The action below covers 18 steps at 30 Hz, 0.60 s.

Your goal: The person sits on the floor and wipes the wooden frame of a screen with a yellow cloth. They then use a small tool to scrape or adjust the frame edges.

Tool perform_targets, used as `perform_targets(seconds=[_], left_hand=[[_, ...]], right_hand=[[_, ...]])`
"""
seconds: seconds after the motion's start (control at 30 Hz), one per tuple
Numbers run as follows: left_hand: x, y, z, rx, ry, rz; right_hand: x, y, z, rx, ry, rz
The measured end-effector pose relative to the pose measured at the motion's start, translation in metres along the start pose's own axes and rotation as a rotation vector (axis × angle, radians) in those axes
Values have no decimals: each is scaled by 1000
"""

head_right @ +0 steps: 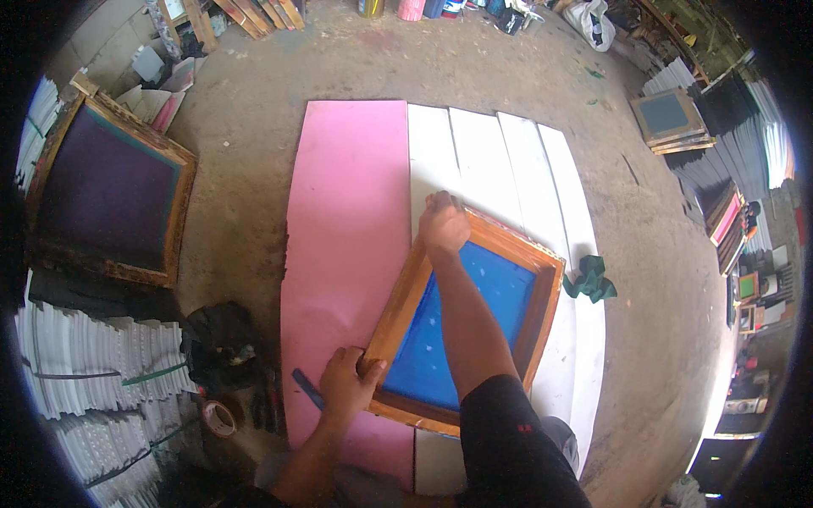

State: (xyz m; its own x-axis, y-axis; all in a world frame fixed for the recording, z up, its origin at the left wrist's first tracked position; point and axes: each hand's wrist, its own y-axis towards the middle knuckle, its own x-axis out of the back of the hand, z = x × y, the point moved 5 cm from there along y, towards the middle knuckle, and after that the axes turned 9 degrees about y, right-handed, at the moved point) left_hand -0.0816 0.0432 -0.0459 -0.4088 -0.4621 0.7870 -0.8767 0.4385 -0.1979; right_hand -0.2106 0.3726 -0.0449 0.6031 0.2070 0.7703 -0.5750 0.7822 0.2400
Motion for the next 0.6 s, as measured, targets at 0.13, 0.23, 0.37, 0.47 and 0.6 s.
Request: perform_targets(seconds=[0.13,0.23,0.37,0.47,0.6], left_hand=[[4,1,3,19,-1,-2],[9,0,3,40,8,-9],[5,0,0,34,-38,-17],[4,1,-2,16,-40,-7],[2,-1,2,-9,-1,-66]], right_hand=[[-2,-27,3,182,51,70],[8,-47,10,225,161,132],[23,-6,-8,97,133,-7],[11,8,-20,34,26,-3],[-1,-8,-16,144,179,98]])
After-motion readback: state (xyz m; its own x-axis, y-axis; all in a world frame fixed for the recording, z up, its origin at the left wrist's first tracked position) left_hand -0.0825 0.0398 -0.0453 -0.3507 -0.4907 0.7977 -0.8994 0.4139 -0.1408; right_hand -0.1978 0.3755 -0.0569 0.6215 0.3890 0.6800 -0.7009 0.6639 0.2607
